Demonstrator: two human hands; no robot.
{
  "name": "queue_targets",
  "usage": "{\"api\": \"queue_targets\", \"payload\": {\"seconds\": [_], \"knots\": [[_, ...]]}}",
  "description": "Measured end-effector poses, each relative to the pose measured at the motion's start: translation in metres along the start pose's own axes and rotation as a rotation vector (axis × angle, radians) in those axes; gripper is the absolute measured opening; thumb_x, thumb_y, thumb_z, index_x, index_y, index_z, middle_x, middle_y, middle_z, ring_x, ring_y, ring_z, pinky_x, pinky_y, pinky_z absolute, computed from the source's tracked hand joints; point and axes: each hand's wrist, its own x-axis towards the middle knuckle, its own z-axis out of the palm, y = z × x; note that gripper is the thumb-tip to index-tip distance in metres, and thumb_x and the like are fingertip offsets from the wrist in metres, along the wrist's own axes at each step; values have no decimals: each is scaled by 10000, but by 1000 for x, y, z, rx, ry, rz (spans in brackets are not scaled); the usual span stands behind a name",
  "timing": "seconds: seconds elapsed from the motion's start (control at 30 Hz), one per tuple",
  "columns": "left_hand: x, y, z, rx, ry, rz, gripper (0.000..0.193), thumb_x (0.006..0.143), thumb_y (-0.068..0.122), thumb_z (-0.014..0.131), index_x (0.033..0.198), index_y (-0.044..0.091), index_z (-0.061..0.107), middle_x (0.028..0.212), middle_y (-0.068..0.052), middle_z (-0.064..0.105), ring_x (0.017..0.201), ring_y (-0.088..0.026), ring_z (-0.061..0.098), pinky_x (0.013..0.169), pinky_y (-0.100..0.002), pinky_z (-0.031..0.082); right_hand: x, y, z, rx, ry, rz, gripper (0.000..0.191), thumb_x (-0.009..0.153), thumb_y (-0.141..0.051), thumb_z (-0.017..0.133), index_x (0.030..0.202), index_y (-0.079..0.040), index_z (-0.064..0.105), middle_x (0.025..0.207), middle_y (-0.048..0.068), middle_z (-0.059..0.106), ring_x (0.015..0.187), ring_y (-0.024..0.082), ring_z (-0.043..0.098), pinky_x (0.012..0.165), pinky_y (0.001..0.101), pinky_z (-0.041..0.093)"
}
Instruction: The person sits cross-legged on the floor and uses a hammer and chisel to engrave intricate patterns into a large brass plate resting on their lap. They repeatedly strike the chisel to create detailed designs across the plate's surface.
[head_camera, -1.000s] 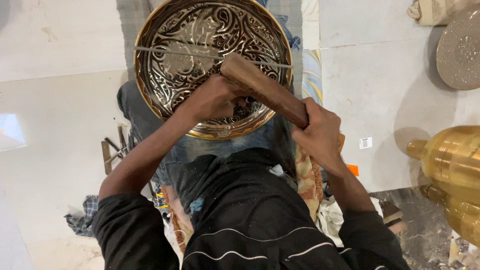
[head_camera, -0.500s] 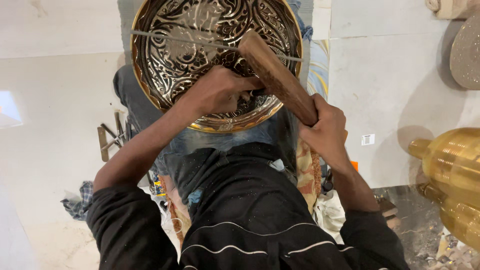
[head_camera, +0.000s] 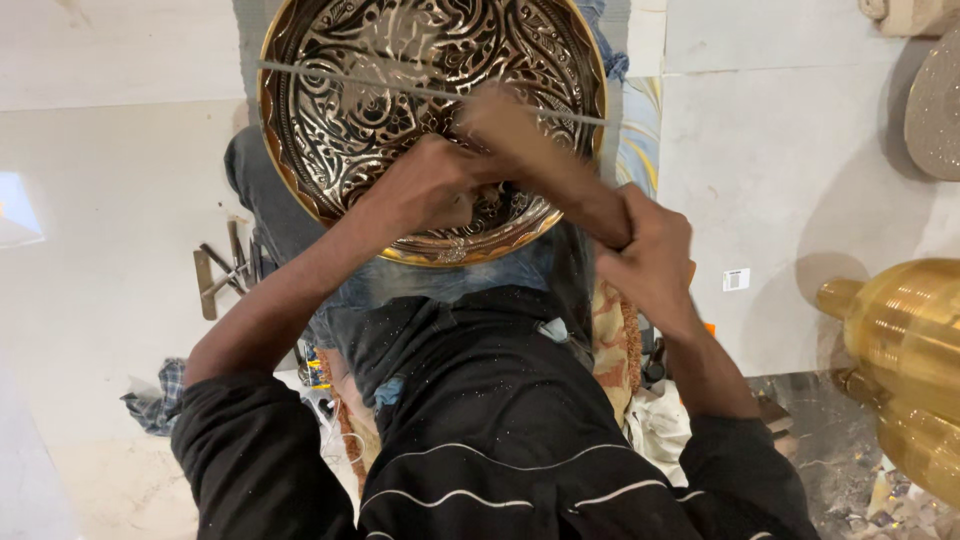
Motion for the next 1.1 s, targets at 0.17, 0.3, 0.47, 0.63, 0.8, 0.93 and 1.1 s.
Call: {"api": "queue_targets", "payload": {"seconds": [0.17, 0.3, 0.47, 0.63, 0.8, 0.93, 1.1], "knots": [[2, -2, 0, -55, -2, 26, 605, 720, -118, 609, 1256, 145, 707, 861, -91, 771, 788, -208, 790, 643, -360, 628, 0, -9, 2, 263, 152, 69, 159, 901, -46, 786, 923, -15, 631, 783, 69, 612, 676, 106, 593, 603, 304, 468], [3, 0, 0, 18, -25, 14, 675, 657, -127, 610, 1261, 147, 740, 808, -100, 782, 664, -238, 754, 592, -381, 608, 0, -8, -7, -364, -78, -52, 294, 710, -26, 751, 973, -2, 622, 723, 127, 595, 657, 163, 524, 615, 345, 462], [1, -2, 2, -44, 41, 69, 641, 701, -136, 590, 1261, 142, 728, 882, -93, 777, 765, -195, 783, 661, -341, 634, -3, -4, -8, 103, 83, -7, 216, 878, -106, 789, 997, -23, 628, 823, 82, 693, 731, 86, 644, 668, 302, 524], [5, -1, 7, 37, 0, 38, 644, 668, -136, 583, 1223, 144, 751, 811, -66, 788, 668, -207, 758, 597, -361, 616, -2, -2, -10, -164, 40, -100, 231, 819, -38, 776, 947, -8, 586, 759, 34, 586, 722, 84, 500, 641, 263, 449], [3, 0, 0, 29, 21, 38, 606, 707, -130, 595, 1220, 149, 756, 799, -80, 774, 678, -214, 758, 591, -361, 615, -2, 5, -5, 2, 11, -22, 166, 869, -49, 740, 966, -19, 608, 788, 11, 593, 724, 72, 498, 640, 248, 447], [3, -3, -1, 2, 4, 50, 599, 711, -128, 596, 1221, 146, 750, 798, -87, 769, 698, -213, 768, 598, -363, 617, -4, 10, -2, 7, 111, -70, 121, 888, -34, 767, 892, -15, 647, 785, 31, 615, 720, 90, 549, 652, 261, 462], [-3, -9, 5, -3, -19, 51, 624, 665, -107, 615, 1234, 118, 738, 821, -83, 784, 666, -211, 759, 573, -362, 611, -8, 12, 1, -214, 97, -126, 226, 787, -93, 832, 904, -15, 655, 742, 128, 622, 652, 152, 567, 612, 304, 452]]}}
